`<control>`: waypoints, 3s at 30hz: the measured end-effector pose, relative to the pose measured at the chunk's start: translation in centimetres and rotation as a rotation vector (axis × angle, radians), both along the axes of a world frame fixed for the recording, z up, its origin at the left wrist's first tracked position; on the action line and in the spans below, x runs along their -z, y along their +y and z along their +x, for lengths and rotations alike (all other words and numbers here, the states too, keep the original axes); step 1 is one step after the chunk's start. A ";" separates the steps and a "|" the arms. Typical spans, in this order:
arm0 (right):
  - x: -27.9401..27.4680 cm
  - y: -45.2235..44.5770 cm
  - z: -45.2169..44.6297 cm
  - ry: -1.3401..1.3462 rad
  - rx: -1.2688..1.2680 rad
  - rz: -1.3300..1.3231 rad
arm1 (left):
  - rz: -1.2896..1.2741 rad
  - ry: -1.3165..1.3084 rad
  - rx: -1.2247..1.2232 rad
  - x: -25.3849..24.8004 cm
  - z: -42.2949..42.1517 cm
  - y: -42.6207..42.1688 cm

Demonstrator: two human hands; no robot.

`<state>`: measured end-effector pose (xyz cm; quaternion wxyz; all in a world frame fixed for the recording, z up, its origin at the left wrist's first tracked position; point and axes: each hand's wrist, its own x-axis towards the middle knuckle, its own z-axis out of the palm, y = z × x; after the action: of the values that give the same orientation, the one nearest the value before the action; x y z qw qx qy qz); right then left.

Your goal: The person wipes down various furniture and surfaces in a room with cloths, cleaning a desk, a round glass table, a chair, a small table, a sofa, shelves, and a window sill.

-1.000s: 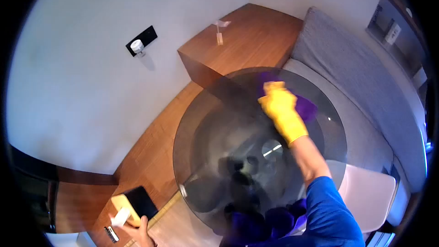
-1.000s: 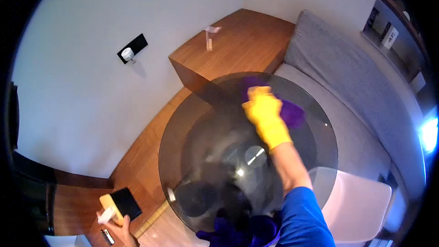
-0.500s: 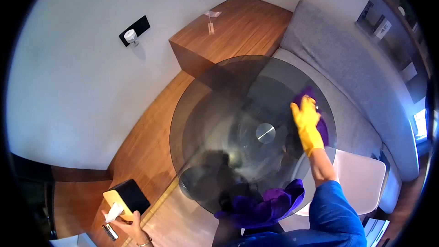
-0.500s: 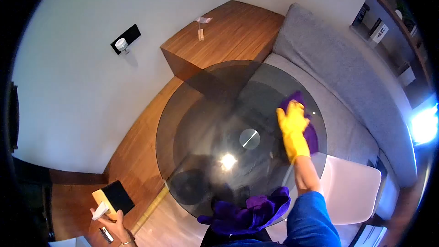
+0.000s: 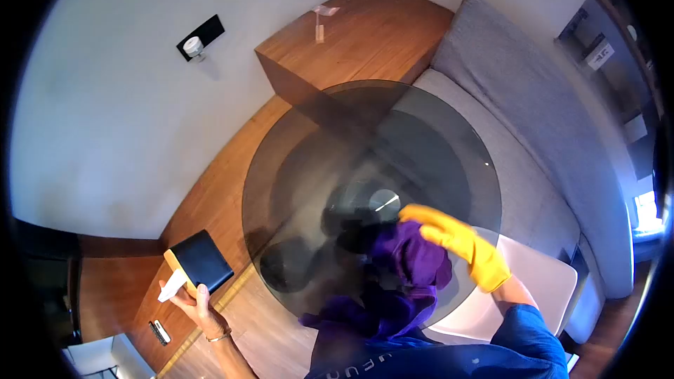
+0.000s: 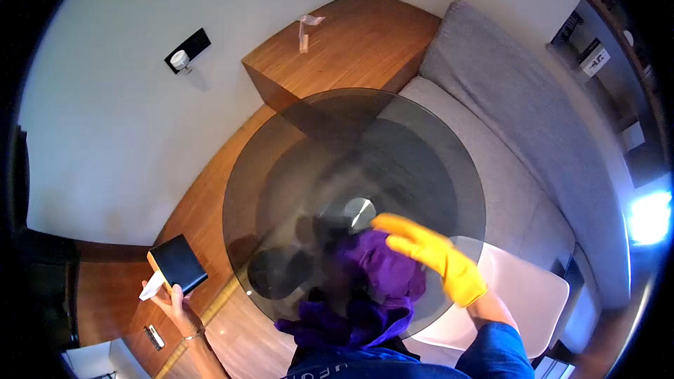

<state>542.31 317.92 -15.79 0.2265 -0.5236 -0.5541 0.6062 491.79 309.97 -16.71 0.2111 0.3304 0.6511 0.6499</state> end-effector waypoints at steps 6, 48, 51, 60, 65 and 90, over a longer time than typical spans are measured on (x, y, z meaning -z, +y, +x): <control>-0.2 -1.3 0.9 -0.539 0.332 0.356 | -0.113 -0.038 -0.044 -0.6 0.1 0.0; 4.8 2.9 -5.1 -0.623 -0.258 0.457 | -0.165 0.438 0.064 -2.9 0.5 1.3; 12.4 11.0 7.2 -0.805 0.356 1.056 | -0.237 0.443 -0.034 -2.0 -2.4 -1.5; 8.4 21.0 -20.1 -0.604 -0.279 1.091 | -0.122 0.485 0.059 -2.8 2.7 4.9; 9.2 4.9 -12.1 -0.210 -0.676 1.221 | -0.112 0.564 0.034 -3.9 2.3 4.0; 15.0 33.6 6.0 -0.987 0.558 0.843 | -0.372 0.483 -0.047 -1.3 2.2 -1.0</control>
<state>548.34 351.56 -30.79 0.2794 -0.7274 -0.6249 -0.0491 494.02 308.98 -15.40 0.0918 0.4158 0.7978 0.4270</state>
